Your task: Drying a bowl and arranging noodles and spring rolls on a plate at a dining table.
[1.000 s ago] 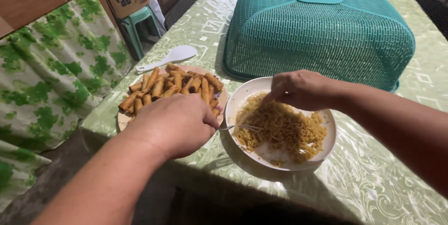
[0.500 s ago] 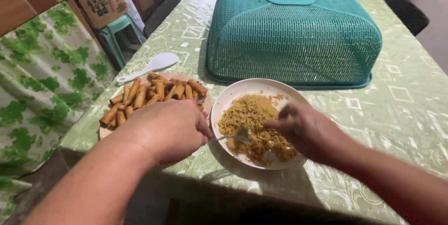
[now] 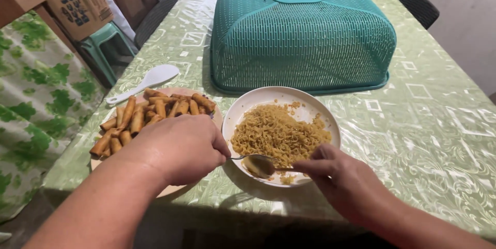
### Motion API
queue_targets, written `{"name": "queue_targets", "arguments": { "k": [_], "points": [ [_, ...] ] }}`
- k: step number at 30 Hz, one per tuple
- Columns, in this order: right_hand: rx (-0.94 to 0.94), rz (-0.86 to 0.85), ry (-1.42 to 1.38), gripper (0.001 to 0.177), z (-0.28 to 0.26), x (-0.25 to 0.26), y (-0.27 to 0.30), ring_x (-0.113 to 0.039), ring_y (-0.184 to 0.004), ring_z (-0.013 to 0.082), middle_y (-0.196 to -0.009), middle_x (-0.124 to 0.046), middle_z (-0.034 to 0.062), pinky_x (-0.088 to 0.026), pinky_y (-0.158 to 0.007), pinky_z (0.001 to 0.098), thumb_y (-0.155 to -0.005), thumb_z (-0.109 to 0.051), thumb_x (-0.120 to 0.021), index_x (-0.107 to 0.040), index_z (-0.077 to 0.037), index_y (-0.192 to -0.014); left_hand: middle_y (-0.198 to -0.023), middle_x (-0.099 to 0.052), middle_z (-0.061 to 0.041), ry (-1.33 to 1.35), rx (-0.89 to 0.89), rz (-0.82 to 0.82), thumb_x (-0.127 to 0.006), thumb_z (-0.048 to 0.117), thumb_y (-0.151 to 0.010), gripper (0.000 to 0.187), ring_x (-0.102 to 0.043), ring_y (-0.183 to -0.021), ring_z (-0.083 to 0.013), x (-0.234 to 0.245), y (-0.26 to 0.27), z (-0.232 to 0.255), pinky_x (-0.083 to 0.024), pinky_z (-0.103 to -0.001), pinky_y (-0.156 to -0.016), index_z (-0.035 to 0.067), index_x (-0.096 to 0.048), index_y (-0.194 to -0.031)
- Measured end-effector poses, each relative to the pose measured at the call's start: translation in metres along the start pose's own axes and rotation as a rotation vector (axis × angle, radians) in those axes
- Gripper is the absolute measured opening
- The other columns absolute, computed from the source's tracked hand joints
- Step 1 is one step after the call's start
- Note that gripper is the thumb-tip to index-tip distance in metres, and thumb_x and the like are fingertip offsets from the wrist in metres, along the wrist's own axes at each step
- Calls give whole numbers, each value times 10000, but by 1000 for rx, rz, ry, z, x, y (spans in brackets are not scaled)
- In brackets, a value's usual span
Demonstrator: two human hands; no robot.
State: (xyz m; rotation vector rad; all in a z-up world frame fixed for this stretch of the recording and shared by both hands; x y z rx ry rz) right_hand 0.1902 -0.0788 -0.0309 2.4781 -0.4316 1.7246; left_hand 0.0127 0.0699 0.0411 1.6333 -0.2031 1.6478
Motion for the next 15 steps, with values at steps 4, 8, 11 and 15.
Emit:
{"name": "queue_targets", "arguments": {
  "k": [4, 8, 11, 15],
  "points": [
    [-233, -102, 27, 262, 30, 4, -8, -736, -829, 162, -1088, -702, -26, -640, -774, 303, -953, -298, -644, -785, -342, -1170, -1173, -772, -7, -2, 14, -48, -660, 278, -886, 290, -720, -1102, -223, 3, 5, 0, -516, -374, -1025, 348, -828, -1111],
    [-194, -133, -28, 272, 3, 6, -14, -718, -845, 169, -1024, -715, 3, -613, -760, 351, -931, -308, -644, -800, -304, -1154, -1177, -770, -15, -29, 13, -64, -660, 282, -890, 291, -710, -1116, -228, 3, 4, 1, -505, -379, -1036, 365, -827, -1113],
    [-126, -172, -33, 266, -2, -4, -13, -718, -833, 161, -988, -733, 20, -610, -742, 357, -944, -294, -639, -806, -284, -1152, -1193, -764, 4, -64, 19, -65, -654, 287, -891, 292, -701, -1130, -224, 6, 4, -3, -504, -388, -1035, 372, -828, -1109],
    [39, -270, -29, 318, 53, -10, -13, -782, -753, 142, -1095, -792, -7, -640, -664, 291, -868, -229, -649, -810, -269, -1140, -1212, -758, 33, -75, 21, -49, -641, 288, -881, 301, -699, -1144, -208, 4, 1, -12, -509, -391, -1041, 388, -836, -1088]
  ]
}}
Point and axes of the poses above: each hand's wrist, its own y-axis away from the middle knuckle, its own x-axis out of the back of the hand, z = x × y, the point moved 9 cm from there along -y, towards the middle knuckle
